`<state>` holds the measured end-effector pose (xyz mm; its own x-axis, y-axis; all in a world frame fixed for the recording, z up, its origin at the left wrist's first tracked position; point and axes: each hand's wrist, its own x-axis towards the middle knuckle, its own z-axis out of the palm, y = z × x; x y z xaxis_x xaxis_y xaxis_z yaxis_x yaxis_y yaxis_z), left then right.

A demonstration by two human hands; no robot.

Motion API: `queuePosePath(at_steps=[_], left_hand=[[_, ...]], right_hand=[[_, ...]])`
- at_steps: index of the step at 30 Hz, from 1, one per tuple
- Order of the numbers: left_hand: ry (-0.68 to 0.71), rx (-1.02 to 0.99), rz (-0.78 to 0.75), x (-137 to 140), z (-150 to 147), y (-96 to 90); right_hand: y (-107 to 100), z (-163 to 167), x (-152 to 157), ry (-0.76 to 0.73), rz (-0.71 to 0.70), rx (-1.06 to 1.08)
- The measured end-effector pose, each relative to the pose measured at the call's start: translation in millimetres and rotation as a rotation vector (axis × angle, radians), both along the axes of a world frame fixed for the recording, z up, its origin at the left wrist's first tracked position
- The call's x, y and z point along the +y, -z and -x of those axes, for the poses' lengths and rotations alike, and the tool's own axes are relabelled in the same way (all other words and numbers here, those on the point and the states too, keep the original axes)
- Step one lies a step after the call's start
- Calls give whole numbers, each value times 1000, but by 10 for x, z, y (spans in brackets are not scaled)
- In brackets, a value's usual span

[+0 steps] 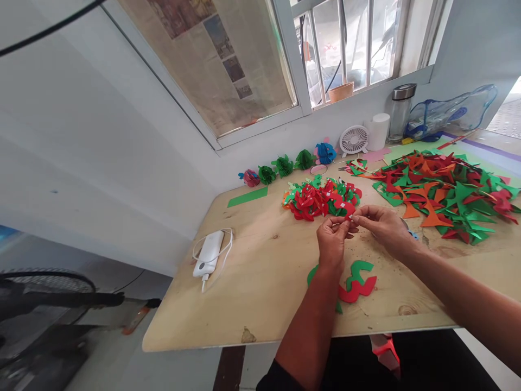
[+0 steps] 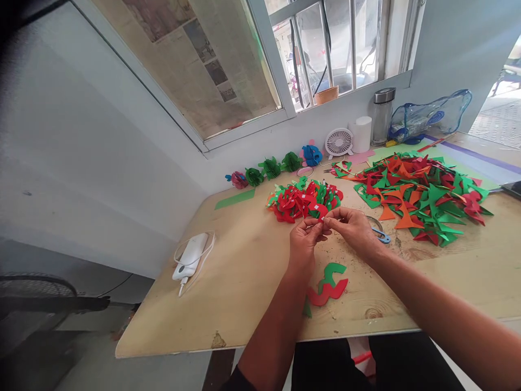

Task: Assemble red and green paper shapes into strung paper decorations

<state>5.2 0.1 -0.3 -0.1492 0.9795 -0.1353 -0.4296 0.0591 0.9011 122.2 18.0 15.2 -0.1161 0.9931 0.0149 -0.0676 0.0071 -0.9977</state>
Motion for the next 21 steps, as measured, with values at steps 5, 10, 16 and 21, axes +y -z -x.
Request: queuePosePath(at_steps=[5, 10, 16, 21], left_hand=[[-5, 11, -7, -4, -6, -11], [9, 15, -22, -1, -12, -12], [20, 71, -2, -8, 1, -17], [5, 65, -8, -10, -2, -31]], right_hand=[[51, -5, 22, 4, -8, -29], [82, 3, 31, -8, -4, -11], [59, 4, 24, 31, -6, -54], [20, 13, 1, 35, -17, -67]])
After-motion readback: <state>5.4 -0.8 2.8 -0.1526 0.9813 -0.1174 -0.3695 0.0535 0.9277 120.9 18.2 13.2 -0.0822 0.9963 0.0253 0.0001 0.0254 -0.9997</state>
